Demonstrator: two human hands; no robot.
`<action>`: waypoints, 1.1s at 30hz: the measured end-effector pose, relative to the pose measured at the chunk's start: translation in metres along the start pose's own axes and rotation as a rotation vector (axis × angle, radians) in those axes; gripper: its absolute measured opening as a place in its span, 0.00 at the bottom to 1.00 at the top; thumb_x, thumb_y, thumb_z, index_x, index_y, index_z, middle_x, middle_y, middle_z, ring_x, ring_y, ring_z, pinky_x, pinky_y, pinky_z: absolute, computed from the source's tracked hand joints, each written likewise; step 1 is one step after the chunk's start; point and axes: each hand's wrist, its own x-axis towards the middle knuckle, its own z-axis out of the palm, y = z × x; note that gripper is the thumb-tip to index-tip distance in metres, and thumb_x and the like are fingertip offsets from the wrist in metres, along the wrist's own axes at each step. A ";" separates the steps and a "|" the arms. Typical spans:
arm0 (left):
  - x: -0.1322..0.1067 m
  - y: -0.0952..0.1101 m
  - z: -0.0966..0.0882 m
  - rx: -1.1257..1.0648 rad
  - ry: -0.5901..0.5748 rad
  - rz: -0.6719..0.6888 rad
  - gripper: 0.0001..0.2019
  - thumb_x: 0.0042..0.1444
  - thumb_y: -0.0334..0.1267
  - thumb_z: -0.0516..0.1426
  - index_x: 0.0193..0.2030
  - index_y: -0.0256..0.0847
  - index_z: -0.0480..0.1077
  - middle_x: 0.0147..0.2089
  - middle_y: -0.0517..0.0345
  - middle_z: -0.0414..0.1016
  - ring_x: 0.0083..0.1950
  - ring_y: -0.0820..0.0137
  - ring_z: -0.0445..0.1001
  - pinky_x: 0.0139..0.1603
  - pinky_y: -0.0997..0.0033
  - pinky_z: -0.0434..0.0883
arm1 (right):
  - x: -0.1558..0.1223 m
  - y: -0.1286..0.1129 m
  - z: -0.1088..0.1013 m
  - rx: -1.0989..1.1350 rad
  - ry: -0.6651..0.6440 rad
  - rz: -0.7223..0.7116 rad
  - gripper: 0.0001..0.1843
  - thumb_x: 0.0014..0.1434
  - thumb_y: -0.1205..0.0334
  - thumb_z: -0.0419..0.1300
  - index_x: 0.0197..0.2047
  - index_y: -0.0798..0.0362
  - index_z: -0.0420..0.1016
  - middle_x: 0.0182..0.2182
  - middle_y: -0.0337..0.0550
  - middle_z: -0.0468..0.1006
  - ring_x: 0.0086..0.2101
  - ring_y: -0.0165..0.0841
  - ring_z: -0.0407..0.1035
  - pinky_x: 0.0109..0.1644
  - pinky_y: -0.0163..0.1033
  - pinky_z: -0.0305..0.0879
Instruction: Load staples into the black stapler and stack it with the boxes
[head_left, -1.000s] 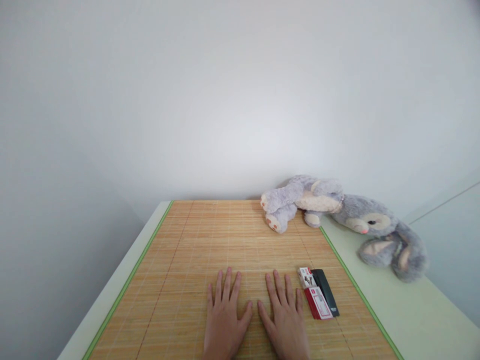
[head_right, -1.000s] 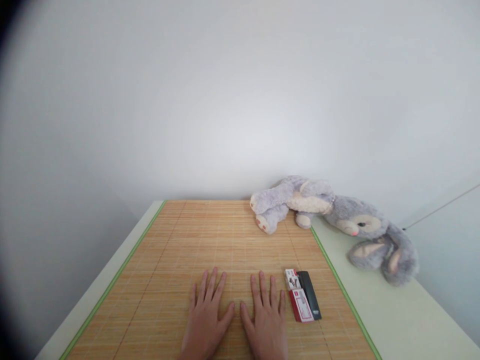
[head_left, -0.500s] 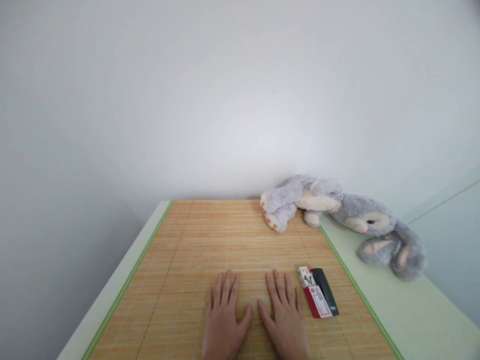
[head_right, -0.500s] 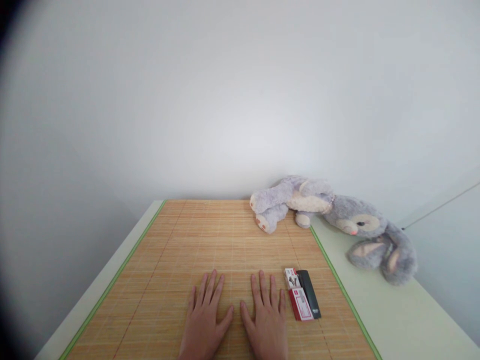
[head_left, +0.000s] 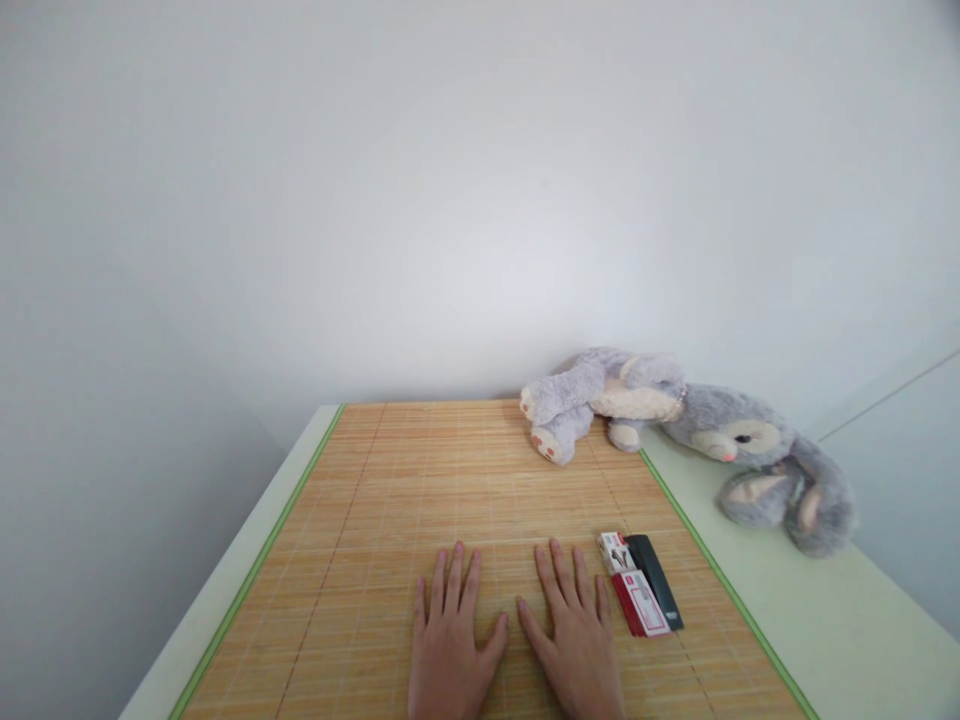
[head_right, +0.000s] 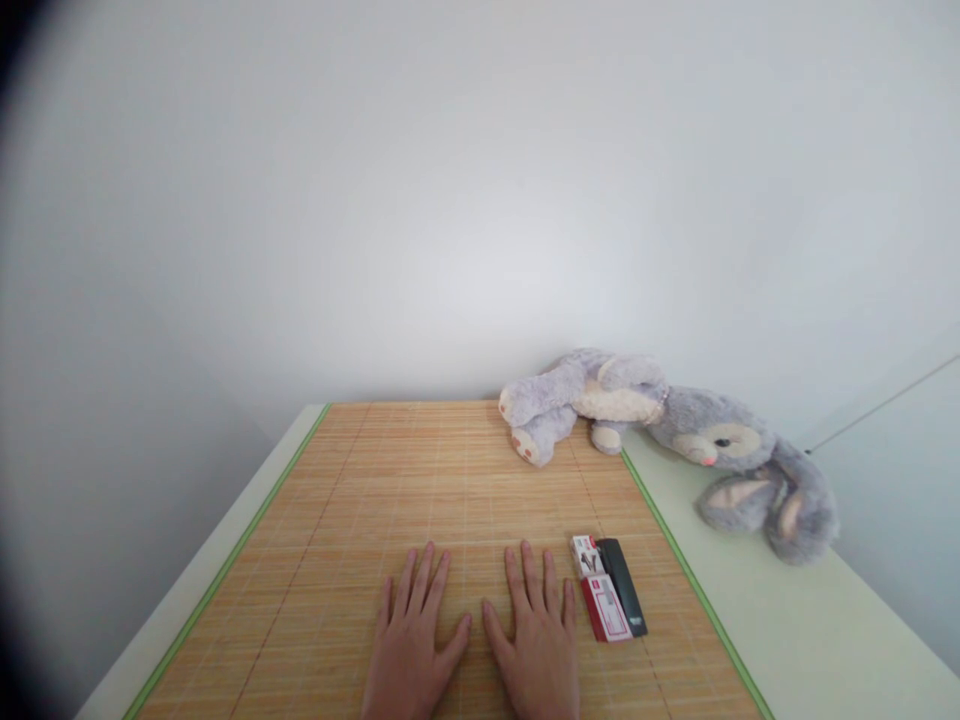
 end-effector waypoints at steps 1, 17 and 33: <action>0.000 0.000 0.000 0.002 0.000 -0.003 0.38 0.66 0.52 0.53 0.80 0.51 0.47 0.81 0.58 0.48 0.81 0.53 0.45 0.78 0.40 0.46 | 0.000 0.000 0.001 -0.004 0.006 0.001 0.42 0.70 0.35 0.47 0.80 0.41 0.43 0.78 0.36 0.42 0.76 0.53 0.34 0.76 0.69 0.36; 0.006 0.016 -0.002 -0.009 -0.029 -0.116 0.36 0.67 0.56 0.52 0.79 0.54 0.50 0.81 0.58 0.48 0.81 0.47 0.44 0.77 0.30 0.40 | -0.002 -0.001 0.001 0.025 0.045 -0.034 0.43 0.69 0.34 0.50 0.80 0.42 0.45 0.78 0.40 0.45 0.76 0.57 0.34 0.74 0.74 0.36; 0.004 0.016 -0.004 -0.057 -0.019 -0.112 0.35 0.67 0.54 0.54 0.78 0.54 0.52 0.81 0.57 0.49 0.81 0.48 0.44 0.78 0.31 0.40 | -0.001 -0.002 -0.002 0.111 0.060 -0.026 0.42 0.69 0.37 0.52 0.79 0.42 0.47 0.78 0.41 0.45 0.76 0.57 0.33 0.75 0.74 0.34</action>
